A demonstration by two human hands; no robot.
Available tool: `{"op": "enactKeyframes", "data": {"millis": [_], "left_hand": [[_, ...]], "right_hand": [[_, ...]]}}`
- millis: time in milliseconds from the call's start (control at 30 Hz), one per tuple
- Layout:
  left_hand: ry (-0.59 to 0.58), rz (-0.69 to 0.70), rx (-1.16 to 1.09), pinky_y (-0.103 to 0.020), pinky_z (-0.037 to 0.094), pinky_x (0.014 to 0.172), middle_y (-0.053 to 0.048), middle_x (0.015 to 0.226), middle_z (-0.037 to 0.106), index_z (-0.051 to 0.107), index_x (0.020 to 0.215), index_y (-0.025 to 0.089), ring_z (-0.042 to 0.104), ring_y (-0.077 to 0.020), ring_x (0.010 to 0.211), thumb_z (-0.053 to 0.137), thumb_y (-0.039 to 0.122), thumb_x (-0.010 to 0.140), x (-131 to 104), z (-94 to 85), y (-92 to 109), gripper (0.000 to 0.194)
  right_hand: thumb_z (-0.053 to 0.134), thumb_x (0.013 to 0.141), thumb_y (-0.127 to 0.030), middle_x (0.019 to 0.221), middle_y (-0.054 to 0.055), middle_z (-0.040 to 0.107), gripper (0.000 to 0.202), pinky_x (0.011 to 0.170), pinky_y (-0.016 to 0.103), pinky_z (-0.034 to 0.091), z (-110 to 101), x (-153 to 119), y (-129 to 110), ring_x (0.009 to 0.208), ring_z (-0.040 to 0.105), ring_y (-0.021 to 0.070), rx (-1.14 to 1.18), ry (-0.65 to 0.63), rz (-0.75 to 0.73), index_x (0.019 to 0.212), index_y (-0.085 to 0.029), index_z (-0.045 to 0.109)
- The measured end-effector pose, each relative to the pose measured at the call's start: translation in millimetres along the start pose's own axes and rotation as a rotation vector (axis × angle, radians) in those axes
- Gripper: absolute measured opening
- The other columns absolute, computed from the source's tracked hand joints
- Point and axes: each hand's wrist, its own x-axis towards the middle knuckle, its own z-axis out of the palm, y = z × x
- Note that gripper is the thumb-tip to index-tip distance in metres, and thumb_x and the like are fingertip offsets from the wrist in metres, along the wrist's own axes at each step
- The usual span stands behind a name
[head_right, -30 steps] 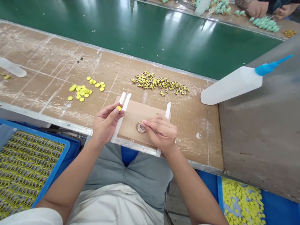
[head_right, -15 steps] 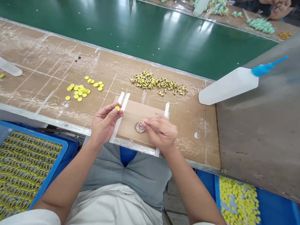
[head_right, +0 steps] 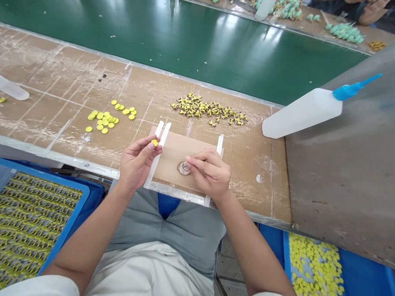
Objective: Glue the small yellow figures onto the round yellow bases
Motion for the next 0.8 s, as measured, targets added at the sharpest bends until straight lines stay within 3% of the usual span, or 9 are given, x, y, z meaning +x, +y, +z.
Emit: {"op": "enactKeyframes", "data": {"millis": [333, 500, 633, 800], "left_hand": [[0.01, -0.009, -0.021, -0.025, 0.06, 0.086, -0.006, 0.105, 0.077, 0.08, 0.104, 0.021, 0.074, -0.0126, 0.085, 0.082, 0.024, 0.081, 1, 0.6, 1, 0.024], [0.061, 0.001, -0.091, -0.019, 0.061, 0.084, -0.004, 0.103, 0.078, 0.08, 0.103, 0.022, 0.074, -0.0102, 0.083, 0.083, 0.022, 0.08, -15, 3.0, 9, 0.023], [0.113, -0.116, -0.186, -0.013, 0.06, 0.079, -0.003, 0.102, 0.079, 0.08, 0.103, 0.023, 0.075, -0.0083, 0.081, 0.083, 0.024, 0.081, -40, 11.5, 14, 0.023], [0.05, -0.299, -0.25, -0.013, 0.06, 0.079, -0.004, 0.1, 0.08, 0.081, 0.1, 0.023, 0.076, -0.0097, 0.081, 0.086, 0.022, 0.077, -63, 31.5, 18, 0.024]], "right_hand": [[0.075, 0.082, -0.003, 0.089, 0.005, 0.074, 0.039, 0.072, 0.04, 0.054, 0, 2, -1, 0.076, 0.066, 0.0204, 0.081, -0.008, 0.014, 0.111, -0.03, 0.078], [0.079, 0.083, -0.013, 0.086, 0.004, 0.075, 0.02, 0.077, 0.038, 0.058, -3, 1, -12, 0.08, 0.07, 0.0207, 0.211, 0.159, 0.283, 0.096, -0.027, 0.08], [0.087, 0.078, -0.026, 0.085, 0.003, 0.077, 0.012, 0.075, 0.031, 0.062, -4, 0, -27, 0.079, 0.073, 0.0188, 0.382, 0.328, 0.57, 0.088, -0.025, 0.08], [0.09, 0.076, -0.029, 0.082, 0.001, 0.077, 0.015, 0.07, 0.021, 0.061, -6, 8, -52, 0.068, 0.071, 0.0118, 0.686, 0.346, 0.771, 0.087, -0.025, 0.081]]}}
